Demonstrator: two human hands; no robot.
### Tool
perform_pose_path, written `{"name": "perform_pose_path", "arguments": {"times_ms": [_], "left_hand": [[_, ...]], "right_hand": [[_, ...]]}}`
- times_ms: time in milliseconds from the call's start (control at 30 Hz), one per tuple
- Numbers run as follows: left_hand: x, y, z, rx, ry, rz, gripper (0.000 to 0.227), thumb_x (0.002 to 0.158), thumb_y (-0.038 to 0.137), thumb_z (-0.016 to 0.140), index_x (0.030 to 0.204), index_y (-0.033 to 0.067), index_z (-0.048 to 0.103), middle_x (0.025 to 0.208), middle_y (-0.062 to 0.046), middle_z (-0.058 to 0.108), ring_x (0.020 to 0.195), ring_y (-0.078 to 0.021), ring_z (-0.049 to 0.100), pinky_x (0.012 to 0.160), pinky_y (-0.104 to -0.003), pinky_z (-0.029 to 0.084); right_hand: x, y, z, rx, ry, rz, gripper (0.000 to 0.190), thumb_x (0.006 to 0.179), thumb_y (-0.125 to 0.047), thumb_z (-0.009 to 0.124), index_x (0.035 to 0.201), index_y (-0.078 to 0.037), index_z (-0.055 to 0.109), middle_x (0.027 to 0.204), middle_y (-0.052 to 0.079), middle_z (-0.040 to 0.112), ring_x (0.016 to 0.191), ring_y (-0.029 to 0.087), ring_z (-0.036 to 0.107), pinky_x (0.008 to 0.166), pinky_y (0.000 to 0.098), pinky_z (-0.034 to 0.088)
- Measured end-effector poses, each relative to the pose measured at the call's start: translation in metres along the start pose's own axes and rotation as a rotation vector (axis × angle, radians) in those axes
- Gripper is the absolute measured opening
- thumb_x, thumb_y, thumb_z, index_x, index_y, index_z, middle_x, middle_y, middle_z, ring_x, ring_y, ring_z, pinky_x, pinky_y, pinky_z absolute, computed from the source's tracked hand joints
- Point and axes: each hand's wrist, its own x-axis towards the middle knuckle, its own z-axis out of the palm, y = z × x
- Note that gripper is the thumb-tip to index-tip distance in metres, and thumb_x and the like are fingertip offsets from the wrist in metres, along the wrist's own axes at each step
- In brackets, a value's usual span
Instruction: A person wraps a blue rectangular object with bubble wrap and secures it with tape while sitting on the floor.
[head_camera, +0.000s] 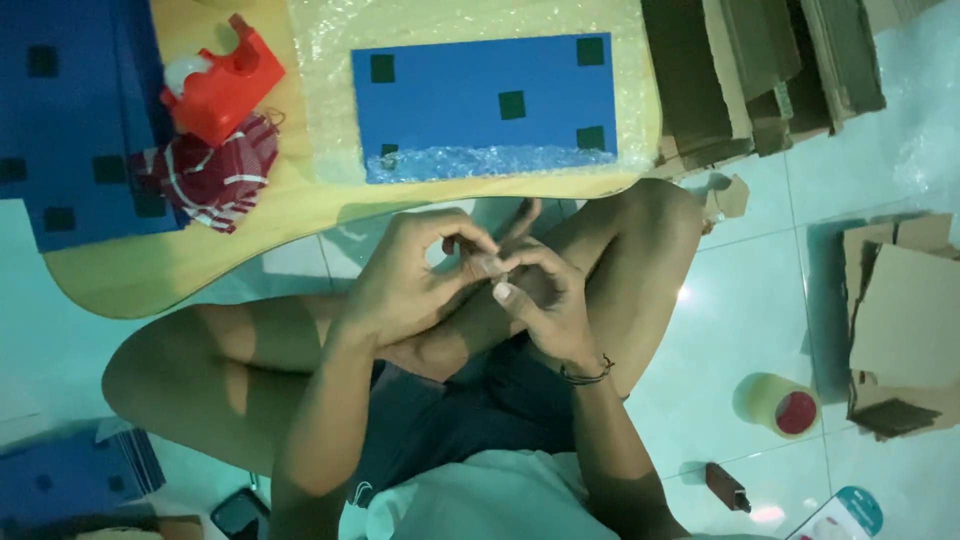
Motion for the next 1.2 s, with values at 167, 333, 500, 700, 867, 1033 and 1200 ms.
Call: {"name": "perform_pose_path", "arguments": {"times_ms": [167, 333, 500, 700, 867, 1033, 1200], "left_hand": [[0.013, 0.023, 0.002, 0.035, 0.004, 0.136, 0.009, 0.098, 0.005, 0.068, 0.09, 0.0023, 0.068, 0.084, -0.015, 0.07, 0.082, -0.0346, 0.07, 0.075, -0.037, 0.05], [0.039, 0.01, 0.001, 0.006, 0.121, 0.298, 0.013, 0.103, 0.008, 0.064, 0.091, 0.0037, 0.063, 0.091, -0.016, 0.072, 0.087, -0.0401, 0.072, 0.077, -0.036, 0.051], [0.068, 0.038, -0.008, 0.025, -0.003, 0.327, 0.011, 0.099, 0.007, 0.07, 0.098, 0.0001, 0.061, 0.086, -0.005, 0.063, 0.076, -0.0138, 0.048, 0.074, -0.027, 0.041], [0.093, 0.021, 0.001, 0.091, 0.032, 0.338, 0.018, 0.093, -0.002, 0.077, 0.098, 0.001, 0.06, 0.084, -0.004, 0.065, 0.07, -0.0117, 0.048, 0.068, -0.025, 0.04], [0.106, 0.01, -0.001, 0.16, -0.009, 0.31, 0.02, 0.092, -0.002, 0.081, 0.097, 0.0008, 0.062, 0.083, -0.004, 0.066, 0.066, -0.0114, 0.05, 0.061, -0.024, 0.04], [0.12, 0.002, 0.0, 0.211, -0.081, 0.245, 0.02, 0.086, -0.002, 0.084, 0.098, -0.0017, 0.068, 0.082, -0.007, 0.069, 0.066, -0.012, 0.058, 0.058, -0.024, 0.046], [0.134, 0.001, 0.003, 0.3, -0.147, 0.117, 0.016, 0.081, -0.003, 0.084, 0.089, -0.0019, 0.069, 0.072, -0.005, 0.069, 0.051, -0.008, 0.051, 0.044, -0.022, 0.039]], "right_hand": [[-0.001, -0.004, -0.004, -0.097, 0.053, -0.022, 0.026, 0.089, -0.011, 0.073, 0.109, 0.005, 0.071, 0.083, 0.018, 0.068, 0.078, 0.026, 0.065, 0.072, 0.0406, 0.052], [0.005, -0.003, -0.025, 0.272, 0.467, 0.165, 0.033, 0.098, -0.036, 0.061, 0.112, -0.008, 0.071, 0.086, 0.0, 0.069, 0.081, 0.012, 0.065, 0.082, 0.029, 0.053], [0.051, -0.075, -0.043, -0.942, 0.304, -0.359, 0.036, 0.087, -0.004, 0.08, 0.116, 0.003, 0.059, 0.116, 0.019, 0.057, 0.105, 0.035, 0.057, 0.095, 0.0456, 0.048], [0.119, -0.06, -0.096, -1.223, -0.202, -0.285, 0.083, 0.093, -0.062, 0.066, 0.153, -0.004, 0.063, 0.168, 0.018, 0.031, 0.158, 0.036, 0.017, 0.127, 0.058, -0.008], [0.134, -0.061, -0.106, -1.185, -0.333, -0.268, 0.056, 0.098, -0.042, 0.067, 0.138, -0.002, 0.068, 0.156, 0.023, 0.053, 0.15, 0.041, 0.04, 0.122, 0.0678, 0.002], [0.132, -0.06, -0.102, -1.175, -0.291, -0.266, 0.046, 0.098, -0.035, 0.072, 0.129, -0.001, 0.075, 0.148, 0.023, 0.06, 0.145, 0.04, 0.046, 0.122, 0.065, 0.013], [0.13, -0.06, -0.101, -1.171, -0.267, -0.261, 0.043, 0.101, -0.034, 0.068, 0.127, -0.001, 0.075, 0.146, 0.022, 0.062, 0.146, 0.038, 0.045, 0.123, 0.0649, 0.009]]}}
